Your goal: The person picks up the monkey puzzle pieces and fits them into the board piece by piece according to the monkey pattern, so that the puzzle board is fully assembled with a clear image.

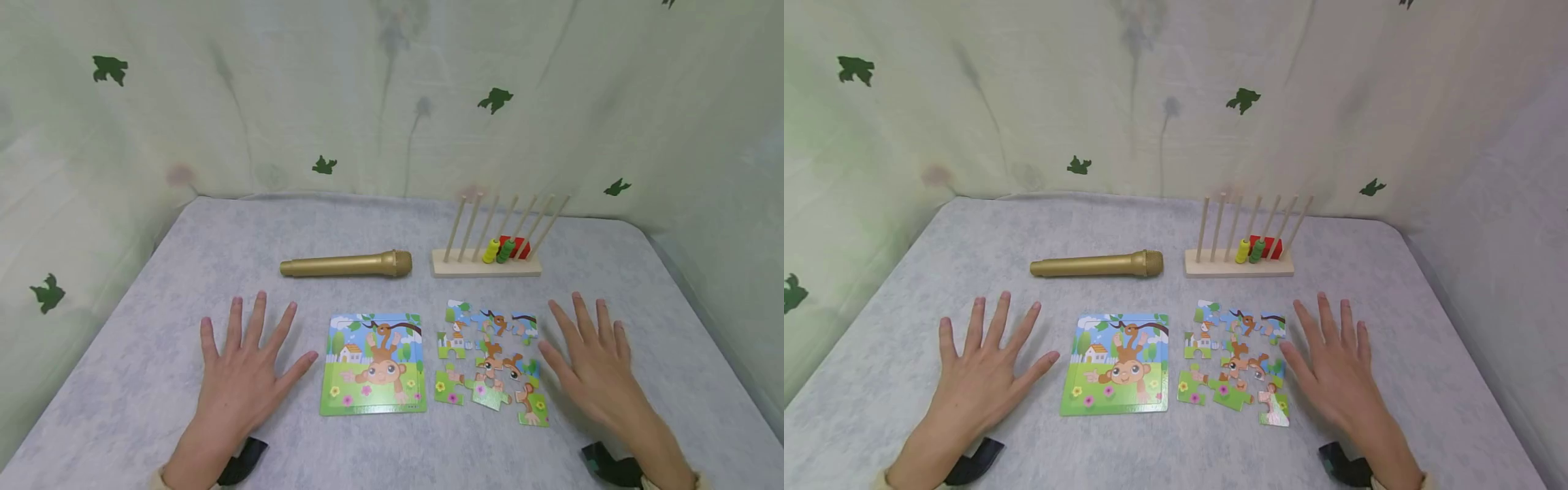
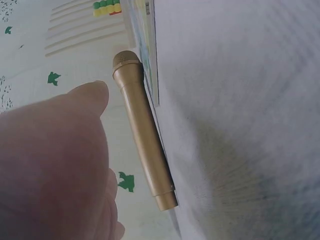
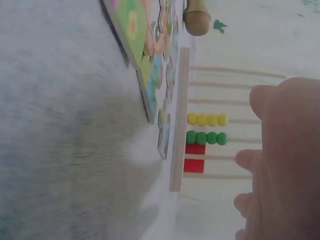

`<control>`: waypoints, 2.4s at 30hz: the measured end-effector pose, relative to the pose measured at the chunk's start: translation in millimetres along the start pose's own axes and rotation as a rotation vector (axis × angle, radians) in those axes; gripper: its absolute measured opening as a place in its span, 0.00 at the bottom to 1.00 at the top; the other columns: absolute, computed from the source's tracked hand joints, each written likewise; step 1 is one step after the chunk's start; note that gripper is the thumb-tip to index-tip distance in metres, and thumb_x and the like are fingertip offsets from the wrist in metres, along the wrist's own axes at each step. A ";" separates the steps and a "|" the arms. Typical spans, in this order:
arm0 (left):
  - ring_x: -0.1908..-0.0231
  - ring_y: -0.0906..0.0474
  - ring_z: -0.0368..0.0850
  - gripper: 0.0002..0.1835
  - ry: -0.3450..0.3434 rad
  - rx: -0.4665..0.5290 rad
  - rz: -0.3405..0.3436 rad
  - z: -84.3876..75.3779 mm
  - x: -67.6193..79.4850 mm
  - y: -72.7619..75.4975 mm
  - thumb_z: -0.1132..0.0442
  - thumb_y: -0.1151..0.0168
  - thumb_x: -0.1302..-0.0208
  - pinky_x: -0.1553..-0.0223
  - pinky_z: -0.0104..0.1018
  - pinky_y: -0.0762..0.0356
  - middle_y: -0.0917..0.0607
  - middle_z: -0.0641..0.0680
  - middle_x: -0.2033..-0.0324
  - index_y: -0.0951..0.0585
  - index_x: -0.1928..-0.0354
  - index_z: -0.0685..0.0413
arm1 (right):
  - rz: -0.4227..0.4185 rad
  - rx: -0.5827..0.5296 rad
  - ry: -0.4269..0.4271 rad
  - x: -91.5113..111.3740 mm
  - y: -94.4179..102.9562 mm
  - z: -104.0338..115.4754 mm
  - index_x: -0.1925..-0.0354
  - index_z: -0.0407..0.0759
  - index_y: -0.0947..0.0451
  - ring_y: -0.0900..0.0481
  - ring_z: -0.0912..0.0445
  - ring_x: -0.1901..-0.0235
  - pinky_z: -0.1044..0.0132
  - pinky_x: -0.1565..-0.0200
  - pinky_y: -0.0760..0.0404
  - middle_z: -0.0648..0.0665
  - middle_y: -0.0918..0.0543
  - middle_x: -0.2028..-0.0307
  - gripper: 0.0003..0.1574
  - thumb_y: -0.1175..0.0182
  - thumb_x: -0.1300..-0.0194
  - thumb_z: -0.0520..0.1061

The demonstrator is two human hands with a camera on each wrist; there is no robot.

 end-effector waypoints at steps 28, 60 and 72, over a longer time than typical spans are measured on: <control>0.20 0.61 0.70 0.48 0.003 -0.013 0.000 -4.4 1.8 2.0 0.23 0.49 0.35 0.26 0.74 0.80 0.48 0.64 0.19 0.40 0.19 0.38 | -0.014 0.072 -0.024 -0.3 -10.1 7.5 0.17 0.50 0.51 0.77 0.32 0.21 0.21 0.29 0.71 0.30 0.57 0.18 0.46 0.53 0.21 0.66; 0.20 0.58 0.69 0.48 -0.135 0.290 0.296 -9.8 -8.3 6.4 0.27 0.50 0.29 0.24 0.73 0.64 0.48 0.63 0.19 0.47 0.17 0.44 | 0.066 0.055 0.151 -30.3 8.0 31.9 0.19 0.48 0.45 0.50 0.32 0.22 0.26 0.30 0.41 0.33 0.42 0.21 0.46 0.48 0.22 0.66; 0.19 0.52 0.56 0.46 -0.195 0.753 0.402 -20.3 -18.9 3.2 0.39 0.40 0.27 0.24 0.67 0.46 0.47 0.52 0.19 0.51 0.16 0.42 | 0.110 -0.104 0.298 -66.2 4.8 58.7 0.24 0.47 0.33 0.27 0.41 0.32 0.39 0.37 0.22 0.39 0.26 0.30 0.38 0.42 0.24 0.60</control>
Point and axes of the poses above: each hand's wrist, its own x-axis away from the middle knuckle, its own y-axis out of the back of the hand, z = x × y, the point moved 2 cm from there along -x, towards the middle knuckle
